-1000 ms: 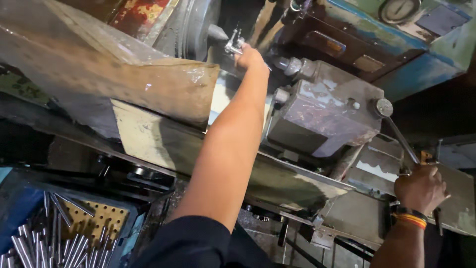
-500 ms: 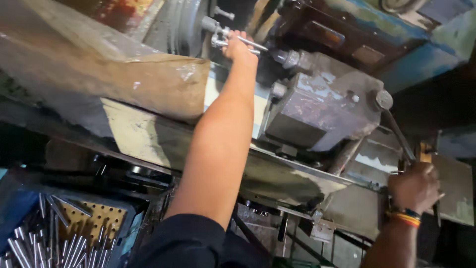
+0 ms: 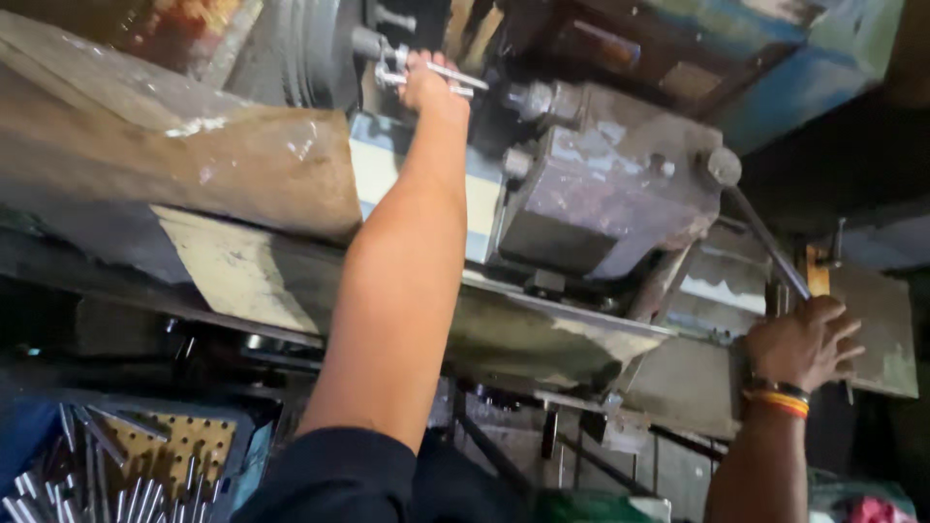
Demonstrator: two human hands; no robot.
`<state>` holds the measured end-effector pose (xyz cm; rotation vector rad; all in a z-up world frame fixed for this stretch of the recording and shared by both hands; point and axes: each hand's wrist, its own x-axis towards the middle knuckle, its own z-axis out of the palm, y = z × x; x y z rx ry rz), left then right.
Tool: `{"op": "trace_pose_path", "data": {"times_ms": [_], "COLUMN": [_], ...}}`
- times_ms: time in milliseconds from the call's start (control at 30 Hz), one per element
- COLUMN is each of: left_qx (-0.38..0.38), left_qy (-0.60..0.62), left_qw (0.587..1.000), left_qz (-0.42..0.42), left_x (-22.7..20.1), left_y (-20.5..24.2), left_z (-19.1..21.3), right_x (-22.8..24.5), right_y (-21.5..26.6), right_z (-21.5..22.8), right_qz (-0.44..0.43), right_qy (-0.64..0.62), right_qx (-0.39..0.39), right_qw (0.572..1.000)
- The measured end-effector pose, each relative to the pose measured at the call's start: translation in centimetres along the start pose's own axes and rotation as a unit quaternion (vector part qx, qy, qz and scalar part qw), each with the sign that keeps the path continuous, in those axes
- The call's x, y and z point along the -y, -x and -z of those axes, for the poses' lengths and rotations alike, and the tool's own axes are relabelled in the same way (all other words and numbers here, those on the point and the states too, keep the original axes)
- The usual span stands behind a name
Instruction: The person repeatedly picks up metal rods from a blue bin, inserts them into a grinding machine, and operates a lever to process them. After each cycle, the person removes the rod and places it into a green tray. The process is repeated continuously with multiple rods.
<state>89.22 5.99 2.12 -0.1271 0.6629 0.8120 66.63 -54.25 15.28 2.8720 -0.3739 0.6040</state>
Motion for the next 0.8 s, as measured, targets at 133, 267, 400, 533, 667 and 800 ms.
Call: {"op": "trace_pose_path", "data": {"times_ms": [133,267,400,533,667,800], "left_qx": [0.004,-0.002,-0.056,-0.111,-0.137,-0.296], "left_qy": [-0.02,-0.003,-0.046,0.012,-0.589,-0.393], "left_qw": [1.0,1.0,0.997,0.994,0.789,0.835], "left_qz": [0.014,0.003,0.007,0.009,-0.109,-0.245], "left_x": [0.4,-0.4,0.1,-0.5,-1.9,-3.0], "left_y": [0.8,1.0,0.7,-1.6,-3.4,-0.8], "left_z": [0.5,0.0,0.7,0.9,2.5,-0.4], "right_x": [-0.6,1.6,0.6,-3.2,-5.6,-6.3], "right_y": [0.3,-0.5,2.2,8.7,21.2,31.9], "right_z": [1.2,2.4,3.1,1.7,-4.5,-9.0], "right_qz": [-0.034,-0.038,0.016,0.22,-0.032,0.142], "right_qy": [-0.064,-0.089,-0.166,-0.187,-0.196,-0.034], "right_qx": [0.084,0.048,0.066,-0.082,-0.018,0.223], "right_qw": [0.994,0.994,0.984,0.954,0.98,0.964]}}
